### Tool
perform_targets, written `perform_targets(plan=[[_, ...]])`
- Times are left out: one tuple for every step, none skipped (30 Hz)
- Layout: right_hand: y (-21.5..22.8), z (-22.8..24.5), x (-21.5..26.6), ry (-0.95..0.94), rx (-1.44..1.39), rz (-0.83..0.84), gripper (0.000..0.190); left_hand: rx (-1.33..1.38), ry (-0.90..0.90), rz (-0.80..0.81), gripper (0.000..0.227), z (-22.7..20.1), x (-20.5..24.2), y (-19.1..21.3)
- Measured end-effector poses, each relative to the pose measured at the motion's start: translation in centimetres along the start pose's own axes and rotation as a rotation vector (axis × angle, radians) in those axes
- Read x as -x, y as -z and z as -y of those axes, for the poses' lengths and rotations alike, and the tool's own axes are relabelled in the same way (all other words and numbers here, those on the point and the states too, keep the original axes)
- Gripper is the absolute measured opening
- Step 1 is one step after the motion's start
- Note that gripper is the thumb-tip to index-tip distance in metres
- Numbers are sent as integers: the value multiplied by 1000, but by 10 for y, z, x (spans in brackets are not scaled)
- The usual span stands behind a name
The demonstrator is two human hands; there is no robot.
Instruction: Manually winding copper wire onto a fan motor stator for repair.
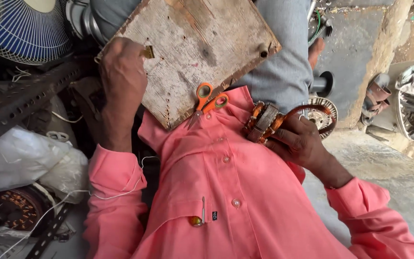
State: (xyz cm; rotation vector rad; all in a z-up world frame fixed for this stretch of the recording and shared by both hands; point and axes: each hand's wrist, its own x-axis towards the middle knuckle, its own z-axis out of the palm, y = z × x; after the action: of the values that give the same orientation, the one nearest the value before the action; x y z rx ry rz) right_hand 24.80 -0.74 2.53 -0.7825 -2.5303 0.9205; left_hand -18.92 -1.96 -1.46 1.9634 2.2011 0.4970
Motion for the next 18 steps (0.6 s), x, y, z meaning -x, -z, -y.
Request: perform_targets(plan=[[1,3,-3,-4,-2,3,28,2,1,5,7,-8,-3,9],[2,5,-5,23,-2,-17,29,28,-26,-33,14,-15,-6,18],[4,7,-8,49,0,-39,30,55,-57,-71,22,-24,-10,25],[3,6,-8,43,1,-38,30,59,-59,-67,22,-18,-8,25],[3,7,-6,31,8,-29,30,56,-26,-21,23,-14,-5,23],[4,6,-4,19,14,-18,31,51,7,26,24,-10,-2,21],[2,3,-2,1,18,-20,31,61,-4,37,24,-19,-2,31],[1,0,0,-7,34,1,31,101,-59,28,22,-27,-3,41],[-1,-1,5,-21,47,27,31,146,-112,27,20,-35,-1,51],[-2,-2,6,-45,48,30,31,161,-120,45,20,-53,-3,55],[-2,-4,6,-40,56,53,31,303,-102,65,18,-72,-4,60],[-2,-5,8,-34,63,77,30,445,-82,85,16,-90,-4,66],[0,-4,7,-56,70,83,30,464,-87,98,16,-108,-4,61],[2,-2,6,-50,56,107,29,629,-199,93,15,-128,-3,56],[3,0,7,-57,45,122,28,802,-323,97,15,-147,-5,50],[8,8,6,-92,54,120,28,827,-338,119,15,-159,-4,44],[12,14,2,-100,60,117,29,909,-333,170,17,-171,-4,38],[17,20,-3,-109,66,114,31,990,-328,224,19,-183,-5,33]])
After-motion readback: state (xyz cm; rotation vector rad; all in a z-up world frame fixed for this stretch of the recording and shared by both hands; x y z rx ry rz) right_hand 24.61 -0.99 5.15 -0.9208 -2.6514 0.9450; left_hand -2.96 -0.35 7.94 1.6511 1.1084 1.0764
